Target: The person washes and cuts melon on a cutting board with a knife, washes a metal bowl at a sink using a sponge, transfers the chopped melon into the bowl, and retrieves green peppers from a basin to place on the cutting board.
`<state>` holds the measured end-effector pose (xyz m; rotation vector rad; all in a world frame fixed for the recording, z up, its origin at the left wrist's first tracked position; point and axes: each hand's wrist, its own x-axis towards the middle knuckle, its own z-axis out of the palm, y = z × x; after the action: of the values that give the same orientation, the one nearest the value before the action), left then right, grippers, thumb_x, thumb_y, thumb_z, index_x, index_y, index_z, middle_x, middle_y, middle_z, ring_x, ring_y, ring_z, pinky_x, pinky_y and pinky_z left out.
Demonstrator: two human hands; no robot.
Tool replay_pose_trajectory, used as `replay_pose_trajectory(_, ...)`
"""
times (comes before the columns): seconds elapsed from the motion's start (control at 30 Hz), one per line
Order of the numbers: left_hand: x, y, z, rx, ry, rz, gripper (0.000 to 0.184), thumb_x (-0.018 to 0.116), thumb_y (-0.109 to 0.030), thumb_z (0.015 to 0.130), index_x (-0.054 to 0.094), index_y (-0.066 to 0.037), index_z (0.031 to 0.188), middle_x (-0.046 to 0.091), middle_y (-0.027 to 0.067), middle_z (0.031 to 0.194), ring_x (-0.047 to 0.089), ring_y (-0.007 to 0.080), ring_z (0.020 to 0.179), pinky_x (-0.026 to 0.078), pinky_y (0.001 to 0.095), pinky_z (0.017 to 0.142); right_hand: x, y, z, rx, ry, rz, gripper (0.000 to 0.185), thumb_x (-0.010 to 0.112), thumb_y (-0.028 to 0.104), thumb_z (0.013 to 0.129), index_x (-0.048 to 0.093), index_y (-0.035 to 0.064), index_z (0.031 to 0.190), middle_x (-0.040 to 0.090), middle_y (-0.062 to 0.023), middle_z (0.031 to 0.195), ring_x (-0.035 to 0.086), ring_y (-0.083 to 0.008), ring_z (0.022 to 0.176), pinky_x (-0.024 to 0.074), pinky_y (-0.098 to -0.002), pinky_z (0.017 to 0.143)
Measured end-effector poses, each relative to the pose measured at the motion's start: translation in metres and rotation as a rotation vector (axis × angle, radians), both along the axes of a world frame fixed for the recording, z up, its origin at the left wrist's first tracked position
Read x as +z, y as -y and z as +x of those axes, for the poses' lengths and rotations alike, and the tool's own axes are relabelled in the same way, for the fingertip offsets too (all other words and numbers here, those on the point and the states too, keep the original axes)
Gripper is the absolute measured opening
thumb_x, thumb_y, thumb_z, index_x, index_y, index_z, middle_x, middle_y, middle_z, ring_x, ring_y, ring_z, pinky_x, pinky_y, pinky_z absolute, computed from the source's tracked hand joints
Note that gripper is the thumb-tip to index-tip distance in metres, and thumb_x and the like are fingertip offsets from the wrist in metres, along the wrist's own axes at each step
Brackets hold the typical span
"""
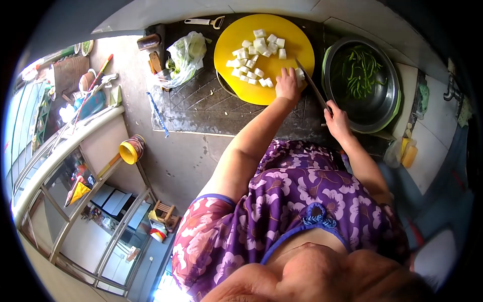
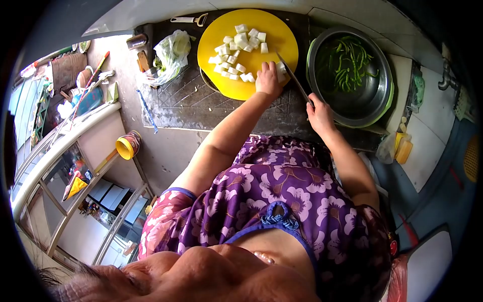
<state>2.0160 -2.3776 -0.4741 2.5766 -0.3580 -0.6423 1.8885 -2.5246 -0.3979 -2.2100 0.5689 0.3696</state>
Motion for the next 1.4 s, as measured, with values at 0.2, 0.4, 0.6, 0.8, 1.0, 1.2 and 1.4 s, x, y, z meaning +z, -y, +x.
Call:
replay_pose_trajectory(0.2,0.006,-0.016,-0.024,-0.025,0.029,-0.049,0.065,0.070,-0.005,0.064,0.043,-0.003,0.123,0.045,0.0204,0.117,0.052,0.0426,0.096,0.048,0.0473,0.082,0.006,0.002,-0.012,0.010,-0.013,0.063,0.017,0.057,0.012,0.088,0.056,0.0051,0.104,0.061,-0.0229,0.075,0.061,-0.0419,0.074,0.0459,-0.0442,0.061)
replay_pose_trajectory(0.4,0.010,-0.052,-0.050,0.040,0.054,-0.111,0.069,0.068,-0.006,0.062,0.041,-0.002,0.126,0.043,0.0215,0.127,0.048,0.0439,0.105,0.044,0.0475,0.091,0.016,-0.007,-0.013,0.186,0.003,0.009,0.014,0.055,0.014,0.089,0.054,0.0084,0.102,0.060,-0.0214,0.069,0.060,-0.0427,0.069,0.0430,-0.0512,0.057)
replay_pose_trajectory(0.6,-0.002,-0.106,-0.076,0.321,0.332,-0.239,0.063,0.068,-0.011,0.063,0.044,0.000,0.120,0.047,0.0245,0.118,0.049,0.0428,0.109,0.045,0.0457,0.093,0.016,-0.020,0.012,0.461,0.176,0.012,0.013,0.054,0.013,0.089,0.056,0.0093,0.102,0.062,-0.0194,0.072,0.061,-0.0400,0.071,0.0477,-0.0498,0.061)
replay_pose_trajectory(0.8,0.022,-0.121,-0.061,0.603,0.043,-0.224,0.079,0.076,-0.015,0.061,0.036,-0.002,0.127,0.042,0.0207,0.119,0.049,0.0406,0.109,0.046,0.0456,0.091,-0.003,-0.047,0.084,0.712,0.091,-0.091,0.018,0.049,0.016,0.090,0.058,0.0121,0.105,0.064,-0.0192,0.078,0.063,-0.0402,0.077,0.0500,-0.0502,0.066)
replay_pose_trajectory(1.0,0.016,-0.107,-0.019,0.433,-0.046,-0.160,0.087,0.082,-0.014,0.058,0.034,-0.002,0.129,0.042,0.0240,0.117,0.054,0.0432,0.100,0.049,0.0476,0.086,-0.005,-0.042,0.102,0.547,-0.017,-0.031,0.018,0.053,0.018,0.089,0.057,0.0156,0.107,0.064,-0.0196,0.084,0.062,-0.0405,0.082,0.0490,-0.0481,0.069)
replay_pose_trajectory(1.2,0.026,-0.108,-0.022,0.464,0.054,-0.182,0.104,0.080,-0.017,0.058,0.021,-0.019,0.144,0.034,0.0278,0.124,0.052,0.0482,0.104,0.050,0.0493,0.088,0.004,-0.044,0.101,0.577,-0.011,-0.107,0.018,0.052,0.017,0.090,0.055,0.0128,0.107,0.065,-0.0197,0.084,0.062,-0.0408,0.080,0.0486,-0.0502,0.067)
replay_pose_trajectory(1.4,0.011,-0.116,-0.050,0.187,0.176,-0.209,0.093,0.070,-0.011,0.075,0.010,0.002,0.146,0.028,0.0340,0.135,0.033,0.0480,0.125,0.035,0.0470,0.106,0.003,-0.053,0.097,0.646,0.067,-0.158,0.019,0.052,0.015,0.089,0.058,0.0110,0.107,0.065,-0.0196,0.083,0.063,-0.0399,0.079,0.0507,-0.0493,0.068)
